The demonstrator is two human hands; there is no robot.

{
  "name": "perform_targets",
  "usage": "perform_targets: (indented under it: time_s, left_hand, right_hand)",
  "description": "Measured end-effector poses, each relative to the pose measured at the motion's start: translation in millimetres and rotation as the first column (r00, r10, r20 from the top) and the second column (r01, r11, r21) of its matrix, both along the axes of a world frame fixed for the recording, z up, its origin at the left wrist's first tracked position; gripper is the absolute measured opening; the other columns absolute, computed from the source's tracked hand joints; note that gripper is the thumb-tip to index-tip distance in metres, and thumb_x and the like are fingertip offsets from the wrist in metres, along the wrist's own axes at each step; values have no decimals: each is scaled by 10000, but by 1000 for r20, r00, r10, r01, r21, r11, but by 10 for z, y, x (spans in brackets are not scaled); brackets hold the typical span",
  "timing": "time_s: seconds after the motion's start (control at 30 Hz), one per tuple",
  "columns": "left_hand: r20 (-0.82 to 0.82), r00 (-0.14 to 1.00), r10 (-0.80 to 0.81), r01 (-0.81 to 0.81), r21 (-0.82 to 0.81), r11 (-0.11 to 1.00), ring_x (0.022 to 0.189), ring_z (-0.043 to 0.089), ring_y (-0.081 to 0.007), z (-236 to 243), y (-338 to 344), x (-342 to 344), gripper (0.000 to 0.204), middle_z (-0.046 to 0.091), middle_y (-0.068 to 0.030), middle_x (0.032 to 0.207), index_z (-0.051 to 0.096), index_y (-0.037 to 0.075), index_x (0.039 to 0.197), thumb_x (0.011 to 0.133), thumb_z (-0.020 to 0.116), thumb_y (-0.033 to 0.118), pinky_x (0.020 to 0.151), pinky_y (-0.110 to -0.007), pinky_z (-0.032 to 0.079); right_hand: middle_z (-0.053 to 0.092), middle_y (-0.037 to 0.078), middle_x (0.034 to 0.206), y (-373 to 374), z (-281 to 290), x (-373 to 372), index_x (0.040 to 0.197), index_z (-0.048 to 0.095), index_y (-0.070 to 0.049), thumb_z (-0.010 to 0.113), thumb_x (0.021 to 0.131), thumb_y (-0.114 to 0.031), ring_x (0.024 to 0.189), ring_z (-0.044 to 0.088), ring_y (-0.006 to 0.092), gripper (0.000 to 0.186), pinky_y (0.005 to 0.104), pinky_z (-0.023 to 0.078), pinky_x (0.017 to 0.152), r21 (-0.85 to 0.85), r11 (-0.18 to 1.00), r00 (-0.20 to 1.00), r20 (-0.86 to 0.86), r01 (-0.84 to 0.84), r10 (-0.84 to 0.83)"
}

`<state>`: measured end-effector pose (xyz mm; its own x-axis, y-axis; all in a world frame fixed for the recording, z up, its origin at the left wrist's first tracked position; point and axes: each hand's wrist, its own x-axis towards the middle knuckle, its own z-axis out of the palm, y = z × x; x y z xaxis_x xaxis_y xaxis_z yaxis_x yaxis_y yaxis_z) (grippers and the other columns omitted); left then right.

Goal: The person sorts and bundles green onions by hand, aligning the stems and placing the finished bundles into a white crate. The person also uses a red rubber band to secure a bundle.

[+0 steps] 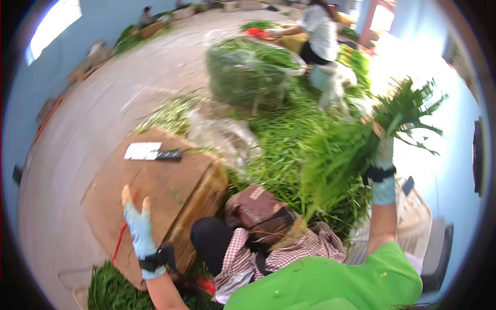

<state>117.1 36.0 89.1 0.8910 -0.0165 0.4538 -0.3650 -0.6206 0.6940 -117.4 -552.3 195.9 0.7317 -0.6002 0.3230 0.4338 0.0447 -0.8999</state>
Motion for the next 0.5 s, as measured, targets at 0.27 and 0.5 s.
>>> perform_targets:
  time_s: [0.27, 0.5]
  left_hand:
    - [-81, 941, -327, 325, -37, 945, 1346, 234, -265, 558, -520, -426, 757, 256, -160, 1451, 232, 21, 1408, 796, 654, 167, 1094, -345, 186]
    - [-29, 858, -513, 513, 93, 853, 1363, 190, -283, 825, -780, -753, 972, 225, -182, 1459, 215, 29, 1414, 651, 787, 216, 1101, -347, 173]
  right_hand:
    - [529, 62, 1048, 692, 1375, 362, 1177, 463, -37, 608, 827, -203, 1027, 499, 206, 414, 323, 464, 845, -246, 922, 873, 322, -297, 367]
    - [541, 73, 1006, 1460, 1597, 831, 1328, 319, -3, 632, 788, -181, 991, 547, 241, 649, 398, 473, 903, -143, 766, 728, 244, -627, 641]
